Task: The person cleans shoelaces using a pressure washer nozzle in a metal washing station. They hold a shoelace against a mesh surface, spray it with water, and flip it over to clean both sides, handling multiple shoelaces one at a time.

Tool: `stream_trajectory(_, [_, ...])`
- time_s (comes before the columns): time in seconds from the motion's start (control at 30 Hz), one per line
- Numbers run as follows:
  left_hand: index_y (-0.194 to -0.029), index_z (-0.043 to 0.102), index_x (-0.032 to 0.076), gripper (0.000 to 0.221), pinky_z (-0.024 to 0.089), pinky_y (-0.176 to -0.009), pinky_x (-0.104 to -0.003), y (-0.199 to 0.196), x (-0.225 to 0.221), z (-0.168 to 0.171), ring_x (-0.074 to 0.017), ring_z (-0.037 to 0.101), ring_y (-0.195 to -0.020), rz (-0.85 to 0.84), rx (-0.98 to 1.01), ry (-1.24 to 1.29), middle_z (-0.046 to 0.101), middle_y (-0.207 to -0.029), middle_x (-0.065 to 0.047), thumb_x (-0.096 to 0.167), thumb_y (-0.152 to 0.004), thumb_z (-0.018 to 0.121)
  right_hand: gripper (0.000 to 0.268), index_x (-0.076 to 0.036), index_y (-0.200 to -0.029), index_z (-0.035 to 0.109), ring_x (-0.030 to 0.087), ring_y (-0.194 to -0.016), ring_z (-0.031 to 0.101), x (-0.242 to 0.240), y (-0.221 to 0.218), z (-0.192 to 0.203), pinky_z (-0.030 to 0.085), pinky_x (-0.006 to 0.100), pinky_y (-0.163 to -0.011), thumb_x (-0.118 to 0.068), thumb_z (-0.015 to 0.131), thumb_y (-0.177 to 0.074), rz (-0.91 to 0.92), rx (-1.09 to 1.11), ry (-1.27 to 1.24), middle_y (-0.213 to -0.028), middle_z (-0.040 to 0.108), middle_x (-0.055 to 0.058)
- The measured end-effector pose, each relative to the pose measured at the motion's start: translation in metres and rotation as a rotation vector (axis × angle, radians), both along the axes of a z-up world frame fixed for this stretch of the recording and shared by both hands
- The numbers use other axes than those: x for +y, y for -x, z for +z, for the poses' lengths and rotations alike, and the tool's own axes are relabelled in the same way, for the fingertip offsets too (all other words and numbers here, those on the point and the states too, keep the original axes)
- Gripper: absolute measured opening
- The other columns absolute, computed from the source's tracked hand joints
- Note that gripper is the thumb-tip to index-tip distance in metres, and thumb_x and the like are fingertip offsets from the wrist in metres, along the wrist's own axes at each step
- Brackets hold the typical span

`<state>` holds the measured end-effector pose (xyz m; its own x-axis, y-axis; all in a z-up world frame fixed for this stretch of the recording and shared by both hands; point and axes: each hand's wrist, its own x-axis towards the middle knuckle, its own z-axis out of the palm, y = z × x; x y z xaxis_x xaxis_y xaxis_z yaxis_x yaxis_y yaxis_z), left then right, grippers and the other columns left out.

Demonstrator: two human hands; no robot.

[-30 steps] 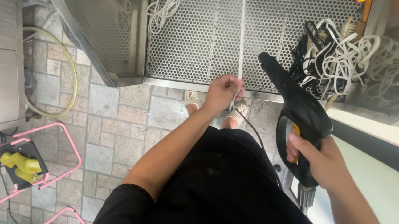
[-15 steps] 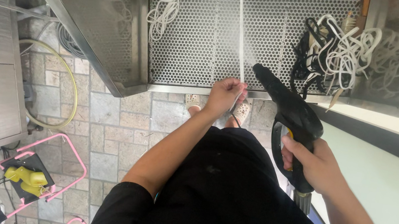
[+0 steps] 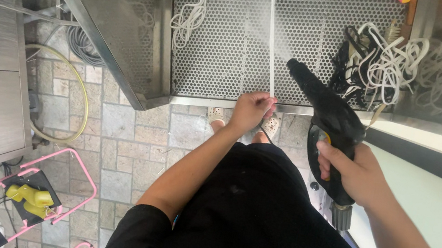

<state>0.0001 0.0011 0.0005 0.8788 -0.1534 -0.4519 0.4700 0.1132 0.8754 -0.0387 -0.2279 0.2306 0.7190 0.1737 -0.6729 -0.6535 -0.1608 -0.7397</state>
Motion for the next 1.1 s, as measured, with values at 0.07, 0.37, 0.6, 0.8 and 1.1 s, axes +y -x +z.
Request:
stream_trajectory(0.07, [-0.107,0.073,-0.007,0.019,0.057,-0.061,-0.024,0.000,0.001,0.000,-0.0091,0.066,-0.066,-0.001,0.008,-0.007,0.073,-0.082,-0.009,0.007,-0.100,0.062,0.030,0.000,-0.082,0.060,0.016,-0.059,0.058,0.004,0.001,-0.002,0.048,0.032,-0.059,-0.025,0.066,-0.096,0.030,0.034,0.037,-0.064,0.059,0.006])
stream_trajectory(0.37, [-0.108,0.075,-0.003,0.019,0.060,-0.063,-0.023,-0.002,0.004,0.014,-0.0083,0.068,-0.067,-0.050,0.034,-0.107,0.074,-0.082,-0.006,0.010,-0.100,0.063,0.023,0.000,-0.090,0.061,0.014,-0.060,0.055,0.017,-0.036,0.003,0.048,0.033,-0.057,-0.022,0.065,-0.097,-0.048,-0.069,-0.039,-0.068,0.057,0.004])
stream_trajectory(0.6, [-0.109,0.075,-0.003,0.021,0.055,-0.058,-0.024,-0.001,0.013,0.020,-0.0101,0.064,-0.063,-0.081,0.009,-0.118,0.074,-0.082,-0.008,0.011,-0.100,0.062,0.021,-0.002,-0.092,0.058,0.015,-0.059,0.055,0.030,-0.046,0.000,0.049,0.033,-0.056,-0.021,0.065,-0.096,-0.035,-0.059,-0.019,-0.067,0.056,0.005])
stream_trajectory(0.8, [-0.110,0.075,0.000,0.021,0.058,-0.064,-0.023,-0.003,0.023,0.025,-0.0082,0.068,-0.066,-0.094,0.057,-0.134,0.075,-0.081,-0.006,0.014,-0.099,0.062,0.030,0.002,-0.087,0.058,0.017,-0.061,0.058,0.042,-0.057,-0.005,0.050,0.033,-0.059,-0.024,0.065,-0.101,0.023,-0.087,0.043,-0.068,0.058,0.007])
stream_trajectory(1.1, [-0.103,0.077,0.003,0.019,0.057,-0.062,-0.026,-0.007,0.040,0.030,-0.0086,0.068,-0.064,-0.187,-0.017,-0.203,0.075,-0.077,-0.005,0.015,-0.098,0.063,0.018,-0.005,-0.098,0.057,0.015,-0.061,0.054,0.067,-0.099,0.001,0.047,0.033,-0.056,-0.021,0.064,-0.099,-0.156,-0.070,-0.022,-0.072,0.055,0.004])
